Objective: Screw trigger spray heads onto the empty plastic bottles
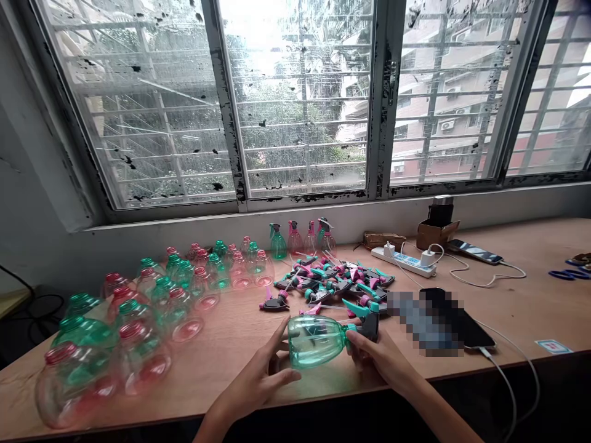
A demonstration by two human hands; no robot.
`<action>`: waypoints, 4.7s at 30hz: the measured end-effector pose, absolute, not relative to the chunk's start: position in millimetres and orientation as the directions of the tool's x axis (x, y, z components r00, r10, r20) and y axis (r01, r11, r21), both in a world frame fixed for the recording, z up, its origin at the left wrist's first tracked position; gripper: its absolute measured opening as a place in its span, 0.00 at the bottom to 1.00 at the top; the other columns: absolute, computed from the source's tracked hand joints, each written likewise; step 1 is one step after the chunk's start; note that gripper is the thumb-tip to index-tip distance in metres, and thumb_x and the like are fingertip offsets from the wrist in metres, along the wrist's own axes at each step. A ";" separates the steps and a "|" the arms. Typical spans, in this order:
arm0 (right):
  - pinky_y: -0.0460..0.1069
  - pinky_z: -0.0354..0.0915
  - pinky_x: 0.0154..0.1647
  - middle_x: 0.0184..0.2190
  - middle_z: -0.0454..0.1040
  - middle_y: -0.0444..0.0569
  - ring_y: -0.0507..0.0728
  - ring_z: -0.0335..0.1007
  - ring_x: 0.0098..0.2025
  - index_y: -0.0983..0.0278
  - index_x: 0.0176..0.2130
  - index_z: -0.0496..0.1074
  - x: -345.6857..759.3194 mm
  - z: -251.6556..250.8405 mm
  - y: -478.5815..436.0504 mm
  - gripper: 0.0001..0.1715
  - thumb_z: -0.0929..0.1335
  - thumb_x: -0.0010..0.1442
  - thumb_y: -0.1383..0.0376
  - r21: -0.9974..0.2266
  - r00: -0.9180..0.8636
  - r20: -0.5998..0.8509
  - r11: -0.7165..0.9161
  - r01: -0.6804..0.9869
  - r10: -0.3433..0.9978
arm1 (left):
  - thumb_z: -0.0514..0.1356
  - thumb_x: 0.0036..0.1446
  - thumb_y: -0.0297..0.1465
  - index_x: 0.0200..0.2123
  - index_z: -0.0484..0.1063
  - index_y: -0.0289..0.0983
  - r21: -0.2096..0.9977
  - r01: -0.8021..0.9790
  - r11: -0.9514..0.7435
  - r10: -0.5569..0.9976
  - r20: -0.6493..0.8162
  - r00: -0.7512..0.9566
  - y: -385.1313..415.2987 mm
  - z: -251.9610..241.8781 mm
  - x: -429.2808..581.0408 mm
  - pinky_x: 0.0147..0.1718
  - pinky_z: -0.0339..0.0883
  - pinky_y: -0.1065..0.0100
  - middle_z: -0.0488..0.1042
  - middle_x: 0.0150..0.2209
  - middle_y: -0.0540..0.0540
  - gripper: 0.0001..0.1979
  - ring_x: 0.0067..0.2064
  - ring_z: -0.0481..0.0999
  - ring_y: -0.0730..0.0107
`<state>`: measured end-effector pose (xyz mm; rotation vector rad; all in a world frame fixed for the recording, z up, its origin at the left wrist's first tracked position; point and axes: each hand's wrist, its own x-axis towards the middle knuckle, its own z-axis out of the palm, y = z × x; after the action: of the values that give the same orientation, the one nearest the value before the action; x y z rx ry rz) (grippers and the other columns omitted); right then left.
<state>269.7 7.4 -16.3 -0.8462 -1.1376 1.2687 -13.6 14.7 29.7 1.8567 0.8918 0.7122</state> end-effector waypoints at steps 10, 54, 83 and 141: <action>0.45 0.65 0.19 0.22 0.77 0.42 0.51 0.67 0.19 0.63 0.41 0.73 270.4 -19.6 9.7 0.23 0.77 0.57 0.50 -0.943 -0.063 0.170 0.144 -0.299 0.983 | 0.64 0.62 0.37 0.73 0.48 0.44 0.881 0.314 -0.355 0.790 0.102 0.605 20.5 26.1 -18.0 0.41 0.61 0.65 0.76 0.46 0.46 0.42 0.40 0.69 0.63; 0.46 0.65 0.19 0.22 0.76 0.43 0.50 0.66 0.18 0.63 0.39 0.75 269.1 -14.1 6.9 0.24 0.77 0.56 0.47 -0.957 -0.057 0.169 0.150 -0.250 0.984 | 0.63 0.62 0.33 0.74 0.35 0.51 0.892 0.302 -0.337 0.811 0.112 0.574 13.2 26.3 -15.8 0.38 0.61 0.66 0.72 0.56 0.45 0.48 0.36 0.66 0.69; 0.47 0.63 0.19 0.21 0.78 0.46 0.53 0.68 0.17 0.64 0.42 0.75 269.5 -16.8 7.4 0.25 0.76 0.57 0.48 -0.956 -0.077 0.179 0.155 -0.248 0.981 | 0.67 0.56 0.29 0.74 0.45 0.50 0.928 0.252 -0.274 0.824 0.091 0.559 15.2 27.7 -13.6 0.39 0.60 0.67 0.73 0.51 0.47 0.49 0.40 0.67 0.67; 0.45 0.62 0.18 0.23 0.79 0.45 0.50 0.68 0.17 0.64 0.40 0.74 269.8 -17.1 9.6 0.24 0.77 0.57 0.49 -0.954 -0.100 0.181 0.150 -0.258 0.978 | 0.65 0.59 0.30 0.74 0.38 0.51 0.911 0.279 -0.304 0.815 0.098 0.571 15.3 27.4 -14.5 0.38 0.60 0.68 0.72 0.54 0.47 0.50 0.36 0.64 0.69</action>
<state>269.8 9.6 -17.1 -0.8410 -1.1830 1.2800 -14.5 15.3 27.4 1.8526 0.8907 0.7081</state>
